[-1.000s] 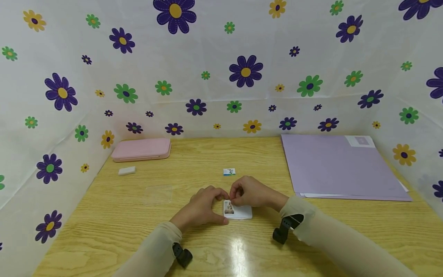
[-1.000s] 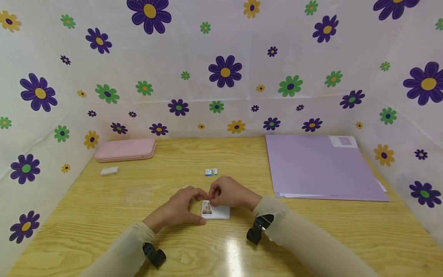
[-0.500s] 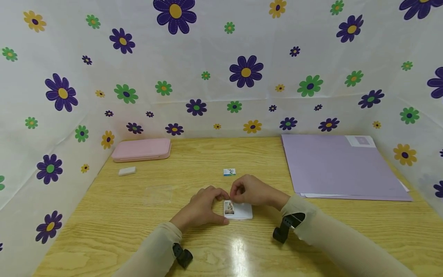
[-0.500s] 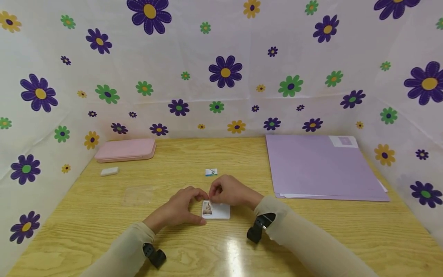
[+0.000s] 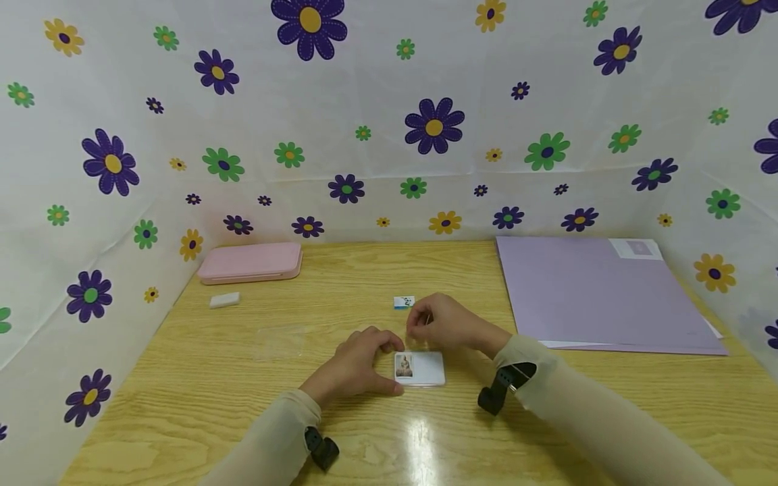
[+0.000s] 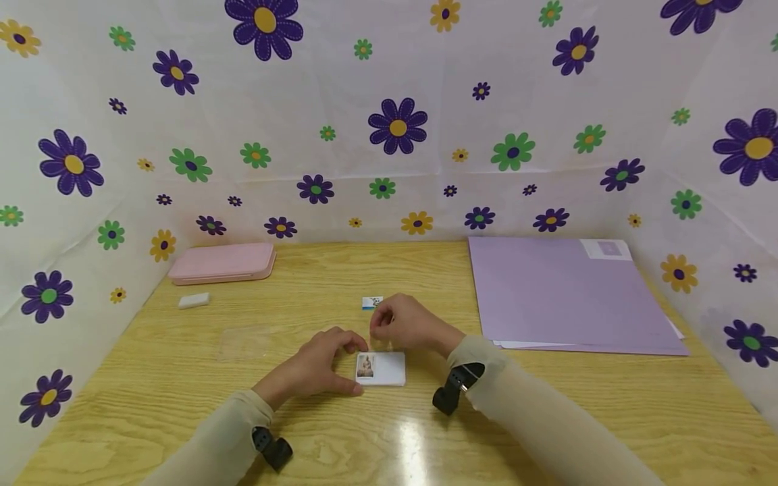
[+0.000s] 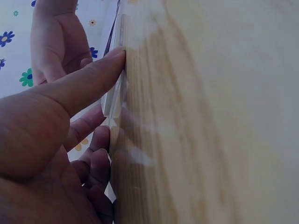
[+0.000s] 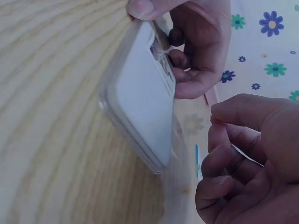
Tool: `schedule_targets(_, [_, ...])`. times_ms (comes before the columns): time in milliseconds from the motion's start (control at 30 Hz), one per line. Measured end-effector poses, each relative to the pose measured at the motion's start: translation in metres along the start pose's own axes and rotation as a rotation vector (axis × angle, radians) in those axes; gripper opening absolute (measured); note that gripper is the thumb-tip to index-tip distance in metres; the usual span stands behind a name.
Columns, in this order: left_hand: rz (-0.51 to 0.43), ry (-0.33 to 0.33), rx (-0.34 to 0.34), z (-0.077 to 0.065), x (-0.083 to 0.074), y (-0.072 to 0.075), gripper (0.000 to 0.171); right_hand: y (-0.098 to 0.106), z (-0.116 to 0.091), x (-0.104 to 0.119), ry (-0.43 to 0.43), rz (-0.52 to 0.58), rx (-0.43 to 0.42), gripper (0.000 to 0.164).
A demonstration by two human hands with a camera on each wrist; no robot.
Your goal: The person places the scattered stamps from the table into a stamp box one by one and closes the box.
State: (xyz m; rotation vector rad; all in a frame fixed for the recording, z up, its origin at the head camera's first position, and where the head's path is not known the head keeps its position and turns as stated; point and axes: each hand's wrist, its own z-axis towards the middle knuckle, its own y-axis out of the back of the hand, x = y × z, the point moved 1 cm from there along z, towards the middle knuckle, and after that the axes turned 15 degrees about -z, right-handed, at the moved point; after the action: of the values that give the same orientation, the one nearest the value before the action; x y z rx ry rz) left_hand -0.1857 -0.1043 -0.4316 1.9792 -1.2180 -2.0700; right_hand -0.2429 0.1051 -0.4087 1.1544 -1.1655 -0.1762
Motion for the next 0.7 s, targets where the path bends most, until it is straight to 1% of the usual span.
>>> schedule_targets(433, [-0.008,0.008,0.006,-0.001,-0.002,0.001,0.055,0.016,0.013,0.000,-0.042,-0.050,-0.089,0.005])
schedule_targets(533, [-0.001,0.012,0.006,-0.001,-0.002,0.001,0.054,0.019,0.017,0.000,-0.068,-0.060,-0.111,0.004])
schedule_targets(700, [0.020,0.014,0.009,0.001,-0.002,0.001,0.053,0.021,0.023,-0.003,-0.123,-0.049,-0.119,0.006])
